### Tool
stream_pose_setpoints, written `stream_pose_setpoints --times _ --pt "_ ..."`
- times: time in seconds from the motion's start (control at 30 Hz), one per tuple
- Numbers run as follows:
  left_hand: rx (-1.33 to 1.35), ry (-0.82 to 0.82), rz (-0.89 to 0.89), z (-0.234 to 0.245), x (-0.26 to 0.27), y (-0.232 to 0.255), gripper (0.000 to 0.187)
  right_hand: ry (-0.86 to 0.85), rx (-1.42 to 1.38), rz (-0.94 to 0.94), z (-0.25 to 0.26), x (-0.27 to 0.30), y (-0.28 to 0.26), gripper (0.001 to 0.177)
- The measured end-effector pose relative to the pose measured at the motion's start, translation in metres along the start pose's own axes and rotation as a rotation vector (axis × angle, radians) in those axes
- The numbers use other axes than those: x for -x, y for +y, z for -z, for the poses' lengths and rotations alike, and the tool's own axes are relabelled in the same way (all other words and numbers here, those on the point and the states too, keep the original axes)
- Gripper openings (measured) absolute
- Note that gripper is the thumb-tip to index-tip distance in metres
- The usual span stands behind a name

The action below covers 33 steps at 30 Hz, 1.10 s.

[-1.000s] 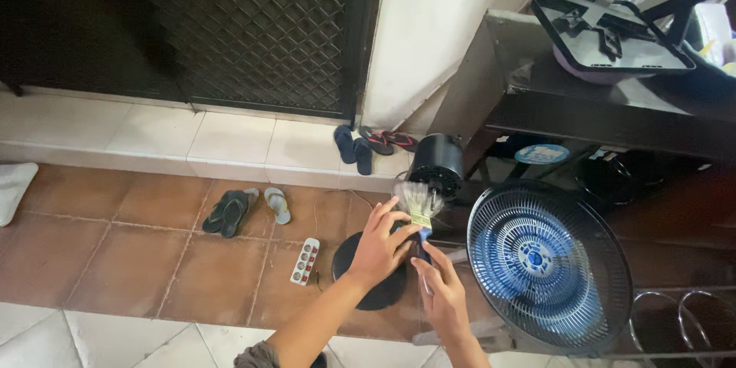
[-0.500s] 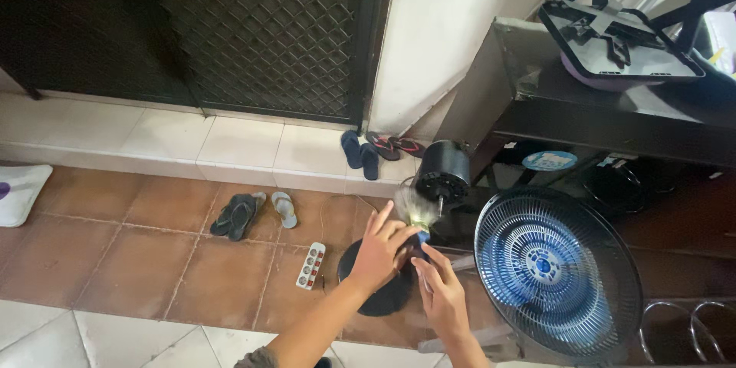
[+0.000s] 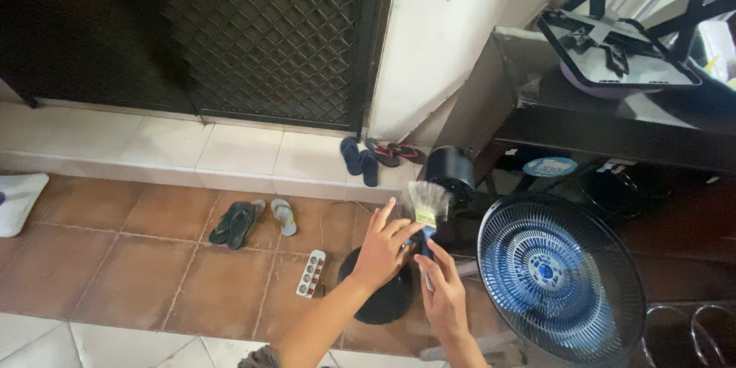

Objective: The person unplugs a standing electric fan, then removes the front grille, fan blades, and rear grille. They use a brush to clean the exposed motor housing and shaft. The video ends with the fan still disassembled.

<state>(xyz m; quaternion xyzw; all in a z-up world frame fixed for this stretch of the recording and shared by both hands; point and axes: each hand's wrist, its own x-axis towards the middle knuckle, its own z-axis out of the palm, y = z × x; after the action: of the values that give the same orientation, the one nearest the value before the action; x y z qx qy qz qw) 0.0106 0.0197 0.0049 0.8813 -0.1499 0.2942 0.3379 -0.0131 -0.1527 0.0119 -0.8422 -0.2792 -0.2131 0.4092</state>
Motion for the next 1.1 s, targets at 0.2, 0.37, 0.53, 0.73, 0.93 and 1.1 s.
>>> stream_pose_setpoints --times 0.2,0.37,0.53,0.73,0.93,1.1 --pt "0.041 -0.161 0.083 -0.018 0.024 -0.01 0.059 -0.066 0.008 -0.099 -0.005 0.014 0.006 0.024" --pt "0.055 -0.095 0.073 -0.006 0.017 0.0 0.054 -0.115 -0.017 -0.156 0.005 0.002 -0.003 0.024" --pt "0.087 0.097 -0.035 0.023 -0.009 0.017 0.055 0.032 0.024 0.126 0.023 -0.019 -0.022 0.03" --pt "0.065 0.089 -0.088 0.027 -0.037 0.024 0.052 0.07 0.042 0.069 0.03 -0.033 -0.028 0.029" --pt "0.081 0.035 -0.043 0.02 -0.024 0.013 0.043 -0.031 -0.077 -0.086 0.027 -0.029 -0.025 0.026" --pt "0.118 0.136 -0.09 0.027 -0.038 0.014 0.047 0.041 -0.017 0.057 0.036 -0.045 -0.032 0.024"
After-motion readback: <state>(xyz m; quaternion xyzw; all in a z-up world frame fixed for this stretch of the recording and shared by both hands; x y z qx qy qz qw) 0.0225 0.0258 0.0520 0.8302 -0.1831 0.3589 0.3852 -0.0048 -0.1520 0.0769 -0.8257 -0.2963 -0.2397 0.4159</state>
